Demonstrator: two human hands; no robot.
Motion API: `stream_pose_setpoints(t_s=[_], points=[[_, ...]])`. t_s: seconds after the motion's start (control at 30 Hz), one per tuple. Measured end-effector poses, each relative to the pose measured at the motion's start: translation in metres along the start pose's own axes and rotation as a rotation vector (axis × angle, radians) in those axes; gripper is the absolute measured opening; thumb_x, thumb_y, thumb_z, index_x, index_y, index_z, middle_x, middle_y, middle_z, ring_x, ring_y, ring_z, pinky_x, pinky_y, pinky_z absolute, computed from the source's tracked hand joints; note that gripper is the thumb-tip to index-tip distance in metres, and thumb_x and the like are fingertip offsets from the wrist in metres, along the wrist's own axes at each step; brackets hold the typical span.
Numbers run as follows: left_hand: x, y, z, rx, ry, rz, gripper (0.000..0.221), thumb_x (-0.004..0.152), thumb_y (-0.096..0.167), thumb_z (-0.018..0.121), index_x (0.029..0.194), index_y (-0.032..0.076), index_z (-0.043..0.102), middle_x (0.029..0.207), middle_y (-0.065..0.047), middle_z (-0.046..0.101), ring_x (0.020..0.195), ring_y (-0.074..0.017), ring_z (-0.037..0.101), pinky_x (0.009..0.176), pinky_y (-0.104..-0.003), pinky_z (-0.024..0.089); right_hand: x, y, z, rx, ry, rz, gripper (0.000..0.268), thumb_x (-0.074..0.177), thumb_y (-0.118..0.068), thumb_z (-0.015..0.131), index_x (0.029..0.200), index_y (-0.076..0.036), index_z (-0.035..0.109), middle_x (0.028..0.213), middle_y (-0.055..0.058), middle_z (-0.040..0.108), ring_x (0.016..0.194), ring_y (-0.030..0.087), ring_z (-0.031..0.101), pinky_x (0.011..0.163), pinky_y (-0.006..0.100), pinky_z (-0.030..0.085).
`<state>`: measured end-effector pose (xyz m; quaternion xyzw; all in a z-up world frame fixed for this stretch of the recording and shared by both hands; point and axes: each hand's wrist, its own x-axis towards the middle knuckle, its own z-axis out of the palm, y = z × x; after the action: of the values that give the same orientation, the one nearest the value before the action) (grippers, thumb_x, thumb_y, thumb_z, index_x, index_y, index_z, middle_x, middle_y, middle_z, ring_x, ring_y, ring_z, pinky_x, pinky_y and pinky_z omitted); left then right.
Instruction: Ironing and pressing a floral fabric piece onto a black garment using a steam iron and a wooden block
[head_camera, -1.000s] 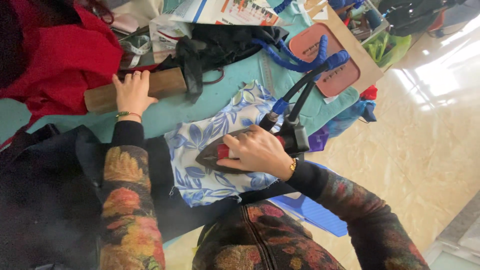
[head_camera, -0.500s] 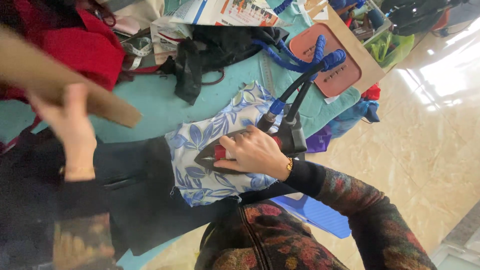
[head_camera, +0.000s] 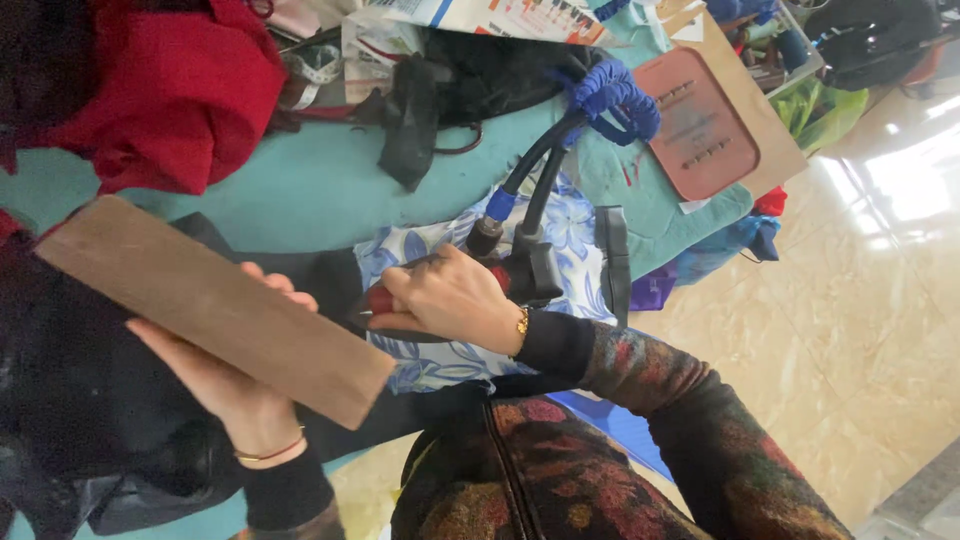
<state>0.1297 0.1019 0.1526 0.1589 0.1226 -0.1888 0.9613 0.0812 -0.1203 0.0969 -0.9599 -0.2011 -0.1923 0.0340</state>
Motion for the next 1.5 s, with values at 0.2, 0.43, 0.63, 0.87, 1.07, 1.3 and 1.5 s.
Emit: stream_pose_setpoints(t_s=[0.2,0.43,0.63,0.87,1.07,1.3,1.5], points=[[0.001,0.005,-0.033,-0.178,-0.254,-0.107,0.086,0.086,0.059,0.066,0.161,0.024,0.044,0.115,-0.003,0.051,0.099,-0.0183,0.050,0.090,-0.036,0.040,0.001,0.000,-0.003,0.057,-0.021,0.005,0.061,0.099,-0.070,0.053,0.078,-0.014,0.046,0.053,-0.001,0.050,0.043,0.020,0.049,0.058,0.033,0.039],[-0.018,0.008,-0.015,-0.177,-0.181,-0.020,0.076,0.088,0.053,0.070,0.155,0.022,0.054,0.122,-0.004,0.057,0.105,-0.0178,0.054,0.094,-0.031,0.043,0.000,0.001,-0.006,-0.035,-0.016,-0.011,0.063,0.098,-0.075,0.054,0.081,-0.015,0.047,0.052,-0.002,0.049,0.041,0.017,0.048,0.056,0.032,0.040],[-0.025,0.012,-0.016,-0.052,0.045,0.014,0.070,0.088,0.058,0.066,0.131,0.002,0.062,0.121,-0.015,0.068,0.105,-0.0317,0.067,0.092,-0.045,0.049,-0.011,0.009,-0.020,-0.046,-0.081,-0.017,0.066,0.097,-0.077,0.051,0.100,-0.012,0.057,0.054,-0.001,0.060,0.045,0.019,0.059,0.064,0.033,0.048],[-0.013,0.003,-0.057,0.670,0.434,0.295,0.063,0.086,0.071,0.065,0.138,0.036,0.057,0.139,0.000,0.060,0.132,-0.0158,0.054,0.118,-0.044,0.033,-0.060,0.044,-0.041,-0.051,-0.077,0.034,0.059,0.083,-0.078,0.062,0.090,-0.020,0.060,0.055,0.004,0.065,0.052,0.021,0.071,0.073,0.033,0.054],[-0.010,-0.041,-0.046,1.299,0.076,0.453,0.100,0.101,0.047,0.068,0.165,0.006,0.003,0.170,-0.029,0.000,0.158,-0.0440,0.005,0.126,-0.060,0.006,-0.114,0.088,-0.054,0.075,-0.158,0.043,0.051,0.091,-0.071,0.055,0.088,-0.020,0.058,0.054,0.000,0.063,0.052,0.021,0.070,0.071,0.032,0.053],[0.026,-0.116,-0.067,2.279,-0.852,0.834,0.087,0.082,0.049,0.080,0.159,0.027,0.044,0.120,-0.013,0.056,0.095,-0.0367,0.056,0.076,-0.048,0.047,-0.196,0.162,-0.056,0.179,-0.222,0.000,0.049,0.097,-0.065,0.045,0.088,-0.019,0.056,0.057,0.004,0.060,0.055,0.027,0.068,0.069,0.039,0.052],[0.029,-0.143,-0.055,2.797,-1.203,0.853,0.091,0.095,0.070,0.055,0.166,0.023,0.023,0.120,-0.009,0.057,0.099,-0.0256,0.053,0.078,-0.037,0.045,-0.246,0.229,-0.091,-0.066,-0.473,0.172,0.045,0.098,-0.058,0.044,0.099,-0.017,0.062,0.059,0.008,0.054,0.061,0.034,0.058,0.061,0.045,0.045]])
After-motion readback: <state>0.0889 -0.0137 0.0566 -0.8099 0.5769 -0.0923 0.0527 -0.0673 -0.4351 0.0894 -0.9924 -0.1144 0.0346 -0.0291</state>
